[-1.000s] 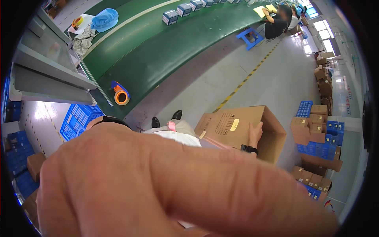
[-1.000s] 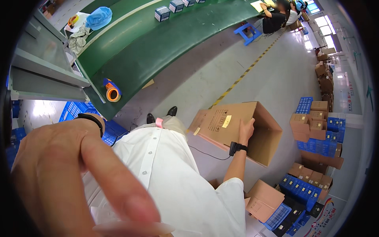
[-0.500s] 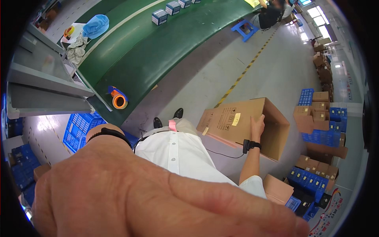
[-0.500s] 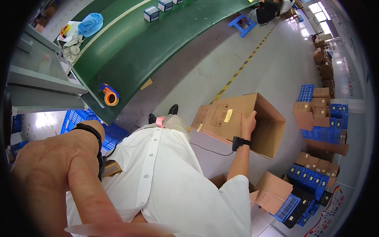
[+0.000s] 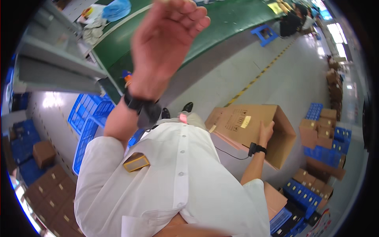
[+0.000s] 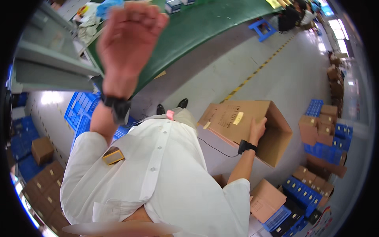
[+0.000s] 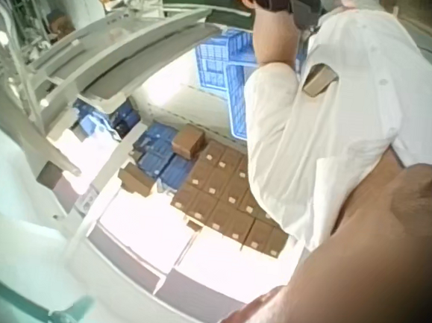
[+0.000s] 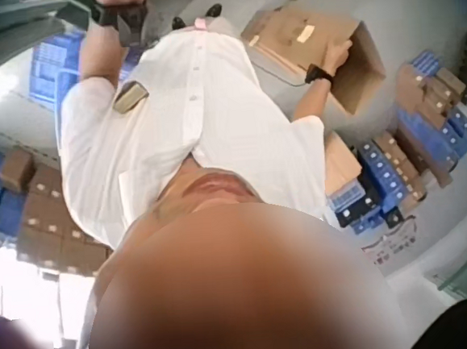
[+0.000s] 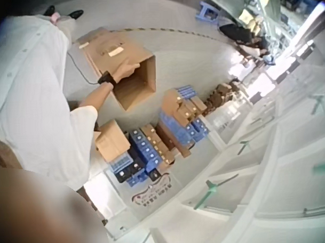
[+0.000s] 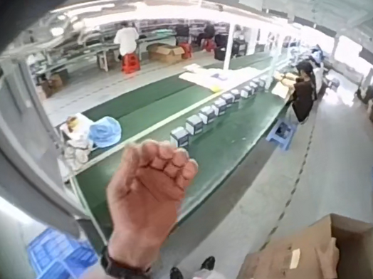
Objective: Packaging small products from an assembly line conveyor belt into a larger cardboard box.
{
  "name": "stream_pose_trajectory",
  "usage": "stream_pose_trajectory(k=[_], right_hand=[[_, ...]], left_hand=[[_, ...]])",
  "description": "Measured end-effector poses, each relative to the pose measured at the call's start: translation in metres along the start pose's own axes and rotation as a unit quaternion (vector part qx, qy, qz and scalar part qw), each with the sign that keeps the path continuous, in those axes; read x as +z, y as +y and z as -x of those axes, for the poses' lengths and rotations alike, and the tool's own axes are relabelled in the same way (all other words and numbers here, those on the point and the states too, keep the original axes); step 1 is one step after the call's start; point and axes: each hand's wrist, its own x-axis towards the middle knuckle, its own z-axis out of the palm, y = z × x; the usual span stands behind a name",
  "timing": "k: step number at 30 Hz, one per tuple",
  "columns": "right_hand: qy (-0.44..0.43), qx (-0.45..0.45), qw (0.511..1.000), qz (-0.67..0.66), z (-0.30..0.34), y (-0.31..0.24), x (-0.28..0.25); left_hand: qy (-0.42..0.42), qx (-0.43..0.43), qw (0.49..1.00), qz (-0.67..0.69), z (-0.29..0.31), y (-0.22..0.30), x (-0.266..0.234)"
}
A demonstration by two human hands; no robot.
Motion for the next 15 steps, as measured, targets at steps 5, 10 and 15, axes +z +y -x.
stream_pose_trajectory(k=[5, 10, 15], right_hand=[[-0.031, 0.045, 0.998, 0.027, -0.003, -0.018, -0.009], [-0.046, 0.060, 0.996, 0.043, -0.001, -0.021, -0.010], [-0.037, 0.045, 0.998, 0.032, 0.000, -0.017, -0.011]], left_hand=[[0.246, -0.067, 0.961, 0.112, 0.002, -0.027, -0.078], [0.197, -0.061, 0.967, 0.149, 0.006, -0.024, -0.099], [0.119, -0.066, 0.989, 0.066, 0.007, -0.021, -0.095]])
